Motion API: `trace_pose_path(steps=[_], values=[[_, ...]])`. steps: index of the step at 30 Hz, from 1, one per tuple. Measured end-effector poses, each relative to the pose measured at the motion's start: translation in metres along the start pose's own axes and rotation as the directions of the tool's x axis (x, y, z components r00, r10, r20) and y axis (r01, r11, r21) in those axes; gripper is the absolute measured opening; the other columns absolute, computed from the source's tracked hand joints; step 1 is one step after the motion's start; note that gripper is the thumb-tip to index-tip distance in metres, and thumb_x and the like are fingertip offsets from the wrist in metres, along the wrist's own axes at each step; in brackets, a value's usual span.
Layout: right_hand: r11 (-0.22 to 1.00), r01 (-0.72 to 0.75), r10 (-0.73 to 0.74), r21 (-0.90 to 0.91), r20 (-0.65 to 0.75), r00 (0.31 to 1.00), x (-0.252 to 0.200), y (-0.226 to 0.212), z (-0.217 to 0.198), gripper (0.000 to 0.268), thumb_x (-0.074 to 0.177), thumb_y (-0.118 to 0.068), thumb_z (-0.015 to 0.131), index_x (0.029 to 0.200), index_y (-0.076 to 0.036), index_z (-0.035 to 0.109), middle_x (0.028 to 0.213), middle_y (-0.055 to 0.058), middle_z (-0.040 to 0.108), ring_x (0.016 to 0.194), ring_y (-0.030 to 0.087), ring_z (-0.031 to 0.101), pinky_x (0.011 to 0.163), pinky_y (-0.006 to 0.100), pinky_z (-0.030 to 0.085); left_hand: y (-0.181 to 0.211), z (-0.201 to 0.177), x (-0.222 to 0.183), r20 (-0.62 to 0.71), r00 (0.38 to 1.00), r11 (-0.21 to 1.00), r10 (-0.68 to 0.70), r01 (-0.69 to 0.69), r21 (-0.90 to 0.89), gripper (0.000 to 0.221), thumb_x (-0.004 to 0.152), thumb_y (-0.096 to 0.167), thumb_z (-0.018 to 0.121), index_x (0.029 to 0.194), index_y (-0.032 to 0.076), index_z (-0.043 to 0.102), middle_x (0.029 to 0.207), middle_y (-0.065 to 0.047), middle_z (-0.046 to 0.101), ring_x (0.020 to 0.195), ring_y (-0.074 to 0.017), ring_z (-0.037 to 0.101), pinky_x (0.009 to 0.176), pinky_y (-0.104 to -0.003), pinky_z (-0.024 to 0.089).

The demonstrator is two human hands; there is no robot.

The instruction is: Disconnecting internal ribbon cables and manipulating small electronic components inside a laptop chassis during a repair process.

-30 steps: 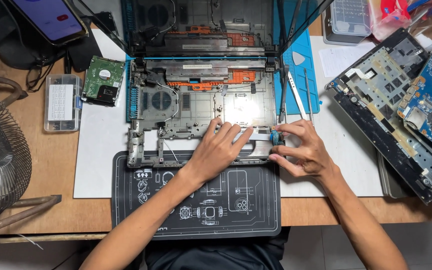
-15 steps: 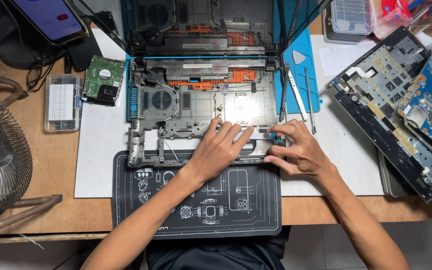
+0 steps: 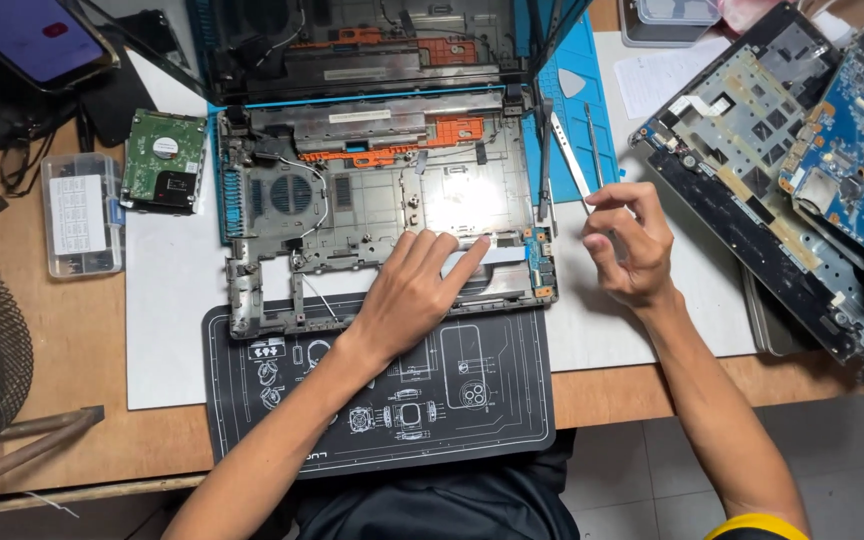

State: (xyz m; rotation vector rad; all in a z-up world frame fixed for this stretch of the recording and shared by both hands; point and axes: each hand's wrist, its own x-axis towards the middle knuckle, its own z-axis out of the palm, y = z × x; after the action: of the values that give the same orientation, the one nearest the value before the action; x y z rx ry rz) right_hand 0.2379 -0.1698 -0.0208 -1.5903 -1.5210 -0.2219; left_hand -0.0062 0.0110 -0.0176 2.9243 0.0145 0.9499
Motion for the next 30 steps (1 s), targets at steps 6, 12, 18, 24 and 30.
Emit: trace_pose_path(steps=[6,12,18,24,30], values=[[1.0,0.0,0.0,-0.009,-0.004,1.0,-0.003,0.005,0.001,0.039,0.107,-0.043,0.057,0.089,-0.01,0.067,0.108,0.012,0.062,0.088,0.028,0.068,0.082,0.04,0.058,0.008,-0.003,-0.001,-0.048,0.998,0.999,0.032,-0.032,0.015,0.028,0.102,0.013,0.059,0.127,0.012,0.071,0.087,-0.005,0.05,0.075,-0.0184,0.046,0.073,-0.034,0.046],[1.0,-0.001,-0.005,0.022,0.254,0.967,0.009,-0.022,0.006,0.012,0.089,-0.031,0.074,0.085,-0.02,0.075,0.108,0.006,0.065,0.094,0.024,0.064,0.091,0.038,0.051,0.008,-0.008,0.005,-0.064,0.998,1.0,0.002,0.0,0.025,0.028,0.104,0.011,0.056,0.128,0.01,0.069,0.089,-0.006,0.049,0.079,-0.021,0.048,0.078,-0.037,0.047],[0.997,-0.064,0.079,-0.049,0.428,0.9,0.011,-0.029,0.01,0.028,0.08,-0.039,0.072,0.094,-0.016,0.064,0.106,0.009,0.058,0.095,0.026,0.057,0.088,0.041,0.043,0.004,0.004,-0.003,-0.056,0.998,0.999,-0.04,0.041,0.01,0.029,0.104,0.012,0.056,0.13,0.009,0.068,0.091,-0.007,0.049,0.08,-0.022,0.047,0.078,-0.039,0.046],[0.994,-0.101,0.113,-0.051,0.476,0.872,0.013,-0.03,0.01,0.023,0.084,-0.038,0.069,0.089,-0.017,0.062,0.1,0.004,0.053,0.092,0.023,0.053,0.085,0.037,0.039,0.005,0.0,0.0,-0.035,0.999,0.999,-0.039,0.039,-0.005,0.028,0.102,0.011,0.059,0.128,0.008,0.069,0.09,-0.007,0.05,0.079,-0.0219,0.049,0.078,-0.038,0.047],[0.994,-0.044,0.084,-0.101,0.435,0.896,0.001,-0.023,0.015,0.021,0.079,-0.04,0.07,0.084,-0.021,0.062,0.095,0.001,0.051,0.091,0.021,0.052,0.088,0.037,0.038,0.005,-0.004,0.002,-0.044,0.998,0.998,-0.054,0.053,-0.023,0.027,0.102,0.011,0.059,0.127,0.007,0.069,0.091,-0.008,0.051,0.077,-0.0223,0.05,0.078,-0.039,0.048]])
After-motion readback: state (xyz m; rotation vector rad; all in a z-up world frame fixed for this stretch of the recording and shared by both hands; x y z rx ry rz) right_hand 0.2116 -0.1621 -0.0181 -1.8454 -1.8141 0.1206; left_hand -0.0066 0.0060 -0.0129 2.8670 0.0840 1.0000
